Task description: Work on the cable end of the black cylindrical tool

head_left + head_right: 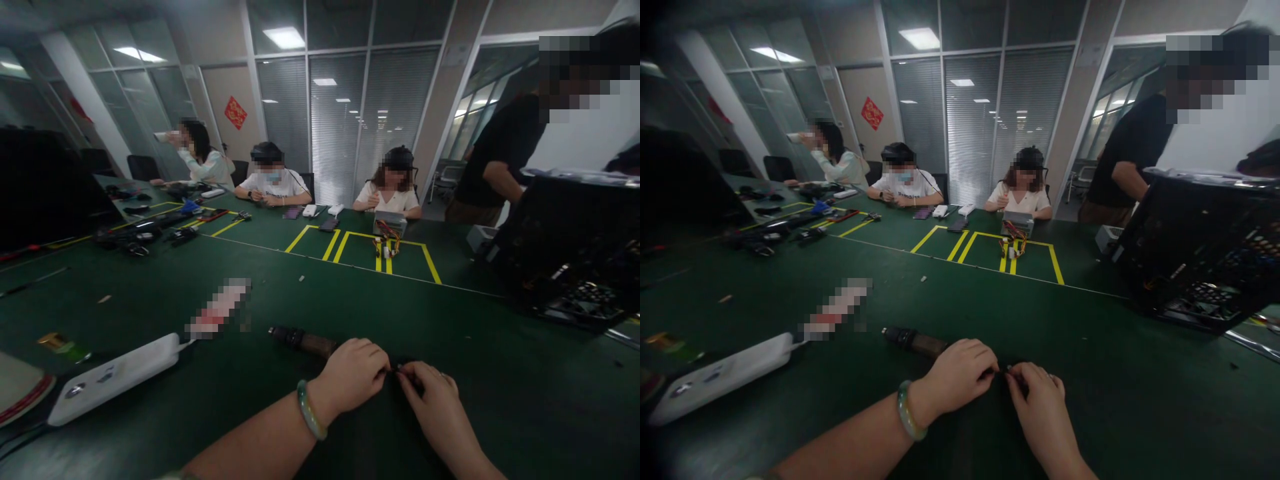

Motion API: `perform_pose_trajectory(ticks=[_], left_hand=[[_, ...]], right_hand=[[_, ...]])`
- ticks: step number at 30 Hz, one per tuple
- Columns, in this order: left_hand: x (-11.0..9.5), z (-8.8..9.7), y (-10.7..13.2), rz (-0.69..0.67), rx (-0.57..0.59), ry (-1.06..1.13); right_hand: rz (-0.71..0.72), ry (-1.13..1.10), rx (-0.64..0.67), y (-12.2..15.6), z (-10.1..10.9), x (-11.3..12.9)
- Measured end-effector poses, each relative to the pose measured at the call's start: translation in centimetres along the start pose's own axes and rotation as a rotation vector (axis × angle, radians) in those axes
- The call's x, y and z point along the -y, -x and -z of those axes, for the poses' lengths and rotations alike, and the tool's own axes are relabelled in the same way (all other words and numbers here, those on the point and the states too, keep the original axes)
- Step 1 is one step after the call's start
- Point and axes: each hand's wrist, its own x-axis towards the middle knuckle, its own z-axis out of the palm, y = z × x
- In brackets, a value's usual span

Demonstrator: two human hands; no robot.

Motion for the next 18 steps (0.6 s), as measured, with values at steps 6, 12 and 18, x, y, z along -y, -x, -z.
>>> perform_pose_trajectory(ticks=[6,12,18], left_hand=[[-0.1,0.1,0.1,-0.032,0.003,0.024],[-0.4,0.1,0.1,-0.028,0.010,0.024],[-0.6,0.0,0.1,-0.012,0.000,-0.011]], right_hand=[[-0.003,-0.103,0.013,-0.1,0.7,0.6],[-0.015,-0.145,0.006,0.1,1.2,1.2],[0.009,-0.185,-0.032,0.4,1.0,1.0]])
